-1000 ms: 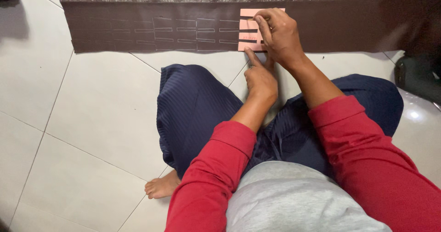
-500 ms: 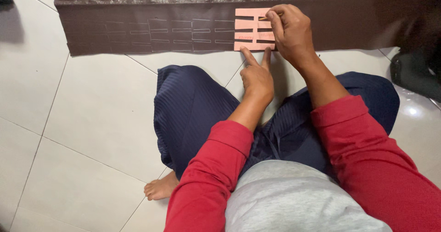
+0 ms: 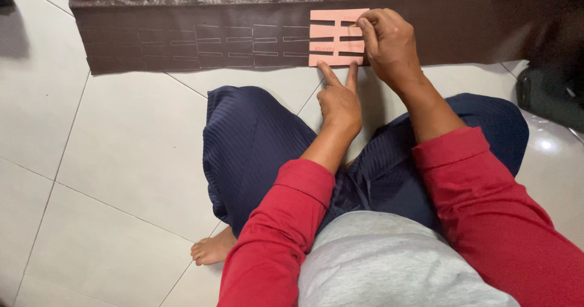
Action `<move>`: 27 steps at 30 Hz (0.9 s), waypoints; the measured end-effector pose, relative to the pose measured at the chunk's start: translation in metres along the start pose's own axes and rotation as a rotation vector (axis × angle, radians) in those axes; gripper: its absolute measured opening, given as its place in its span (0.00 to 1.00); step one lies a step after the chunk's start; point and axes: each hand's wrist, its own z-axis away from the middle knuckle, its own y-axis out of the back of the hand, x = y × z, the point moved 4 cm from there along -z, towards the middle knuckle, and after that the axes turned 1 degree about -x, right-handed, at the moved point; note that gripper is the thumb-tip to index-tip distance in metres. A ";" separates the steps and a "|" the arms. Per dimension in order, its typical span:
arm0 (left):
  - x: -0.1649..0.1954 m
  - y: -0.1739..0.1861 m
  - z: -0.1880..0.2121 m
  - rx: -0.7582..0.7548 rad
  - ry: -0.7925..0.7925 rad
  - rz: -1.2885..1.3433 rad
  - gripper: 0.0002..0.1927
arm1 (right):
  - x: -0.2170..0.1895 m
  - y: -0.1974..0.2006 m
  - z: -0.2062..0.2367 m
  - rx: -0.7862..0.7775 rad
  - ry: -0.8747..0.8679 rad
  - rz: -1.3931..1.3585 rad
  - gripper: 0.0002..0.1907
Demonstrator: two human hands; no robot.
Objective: The person sits on the floor and uses a small pointed tool to trace rectangular outlines from a pink paper template onto a long piece of dark brown fabric. The person repeatedly repositions the template along the fabric and traces the pattern multiple times.
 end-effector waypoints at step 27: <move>0.003 0.008 0.004 -0.001 -0.018 -0.084 0.52 | 0.011 0.024 0.013 0.030 -0.079 0.051 0.06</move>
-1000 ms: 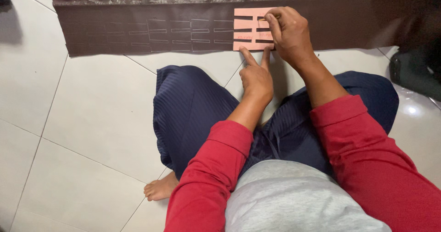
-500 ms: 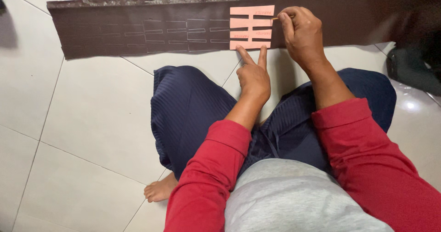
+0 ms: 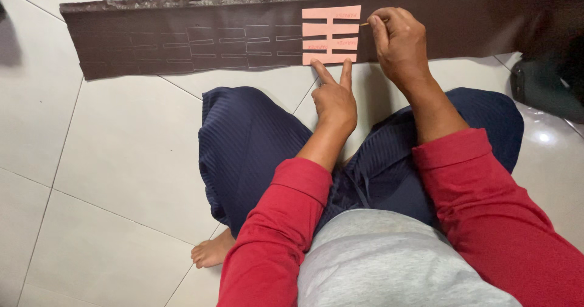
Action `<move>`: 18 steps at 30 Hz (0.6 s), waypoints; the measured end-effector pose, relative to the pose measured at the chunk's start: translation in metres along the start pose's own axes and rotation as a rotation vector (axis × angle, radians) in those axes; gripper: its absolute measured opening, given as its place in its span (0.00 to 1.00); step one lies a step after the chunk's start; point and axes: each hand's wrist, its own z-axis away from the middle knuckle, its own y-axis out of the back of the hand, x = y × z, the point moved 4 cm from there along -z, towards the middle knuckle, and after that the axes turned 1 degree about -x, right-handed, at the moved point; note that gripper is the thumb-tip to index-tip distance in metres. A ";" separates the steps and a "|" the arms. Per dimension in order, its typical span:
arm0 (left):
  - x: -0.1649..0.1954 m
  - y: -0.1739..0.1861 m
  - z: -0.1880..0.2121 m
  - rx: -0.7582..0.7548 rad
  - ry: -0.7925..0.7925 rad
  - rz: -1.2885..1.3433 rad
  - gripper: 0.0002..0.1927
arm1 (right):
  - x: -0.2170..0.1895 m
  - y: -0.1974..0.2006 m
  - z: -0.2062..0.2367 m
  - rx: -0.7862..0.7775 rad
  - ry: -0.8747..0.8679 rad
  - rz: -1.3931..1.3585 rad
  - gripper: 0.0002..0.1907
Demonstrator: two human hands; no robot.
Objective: The person sits on the floor and uses a small pointed tool to trace rectangular outlines from a pink paper template onto a long piece of dark brown fabric. The person repeatedly repositions the template along the fabric and traces the pattern multiple times.
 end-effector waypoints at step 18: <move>0.002 -0.007 -0.003 -0.008 0.016 0.051 0.51 | -0.003 0.000 0.007 -0.040 0.043 0.010 0.05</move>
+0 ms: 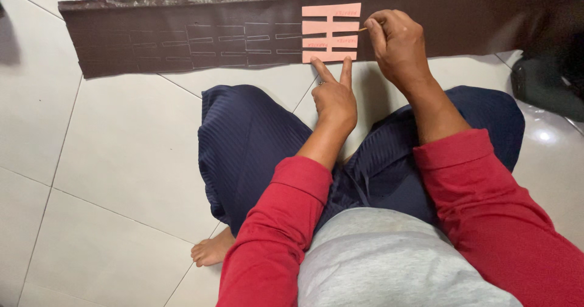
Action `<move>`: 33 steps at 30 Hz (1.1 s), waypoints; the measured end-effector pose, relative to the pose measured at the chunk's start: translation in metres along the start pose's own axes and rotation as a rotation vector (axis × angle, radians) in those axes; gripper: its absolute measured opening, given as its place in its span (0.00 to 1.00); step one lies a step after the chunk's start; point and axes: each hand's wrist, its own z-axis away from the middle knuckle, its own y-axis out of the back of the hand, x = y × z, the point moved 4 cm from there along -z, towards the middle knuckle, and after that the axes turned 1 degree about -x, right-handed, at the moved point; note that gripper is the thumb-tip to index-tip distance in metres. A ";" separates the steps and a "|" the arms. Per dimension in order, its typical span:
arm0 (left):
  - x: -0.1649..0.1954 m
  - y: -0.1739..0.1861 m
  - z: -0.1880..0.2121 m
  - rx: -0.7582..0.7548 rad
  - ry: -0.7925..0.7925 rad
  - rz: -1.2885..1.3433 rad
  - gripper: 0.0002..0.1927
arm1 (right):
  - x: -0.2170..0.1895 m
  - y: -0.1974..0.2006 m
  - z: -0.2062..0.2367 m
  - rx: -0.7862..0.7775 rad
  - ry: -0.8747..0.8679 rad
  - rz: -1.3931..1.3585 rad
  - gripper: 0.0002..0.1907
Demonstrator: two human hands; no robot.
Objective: The person sits on the floor and uses a small pointed tool to trace rectangular outlines from a pink paper template onto a long piece of dark brown fabric. The person repeatedly repositions the template along the fabric and traces the pattern multiple times.
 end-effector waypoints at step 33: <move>0.001 0.007 0.008 -0.026 -0.062 -0.118 0.54 | -0.007 -0.002 0.010 -0.049 -0.012 -0.045 0.05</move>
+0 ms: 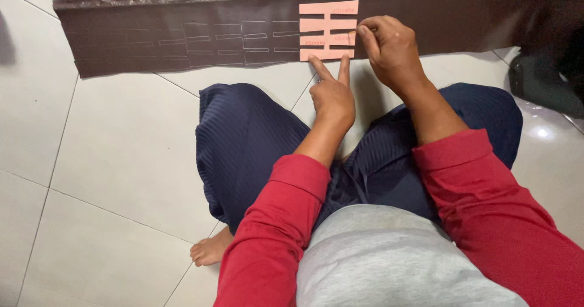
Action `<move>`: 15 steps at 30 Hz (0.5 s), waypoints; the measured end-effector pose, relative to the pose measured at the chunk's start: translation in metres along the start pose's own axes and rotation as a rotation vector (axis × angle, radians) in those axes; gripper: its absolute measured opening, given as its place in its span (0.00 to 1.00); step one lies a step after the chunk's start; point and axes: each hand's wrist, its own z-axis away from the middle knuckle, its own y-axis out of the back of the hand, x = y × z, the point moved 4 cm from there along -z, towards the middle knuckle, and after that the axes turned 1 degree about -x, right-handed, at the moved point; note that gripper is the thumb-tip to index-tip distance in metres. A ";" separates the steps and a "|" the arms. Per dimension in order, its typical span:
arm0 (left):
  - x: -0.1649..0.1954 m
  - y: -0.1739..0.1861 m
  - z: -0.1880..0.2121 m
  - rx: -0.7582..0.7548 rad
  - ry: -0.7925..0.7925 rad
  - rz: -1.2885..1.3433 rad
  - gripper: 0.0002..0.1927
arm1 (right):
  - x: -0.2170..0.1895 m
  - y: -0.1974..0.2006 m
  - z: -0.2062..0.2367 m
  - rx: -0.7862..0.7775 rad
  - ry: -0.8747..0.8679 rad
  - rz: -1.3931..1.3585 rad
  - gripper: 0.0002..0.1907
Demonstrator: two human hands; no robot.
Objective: The person sits on the floor and uses a small pointed tool to trace rectangular outlines from a pink paper template onto a long piece of dark brown fabric. The person repeatedly repositions the template along the fabric and traces the pattern multiple times.
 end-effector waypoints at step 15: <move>0.002 -0.005 -0.006 0.044 0.044 0.050 0.54 | 0.005 0.010 0.004 0.032 -0.003 0.047 0.05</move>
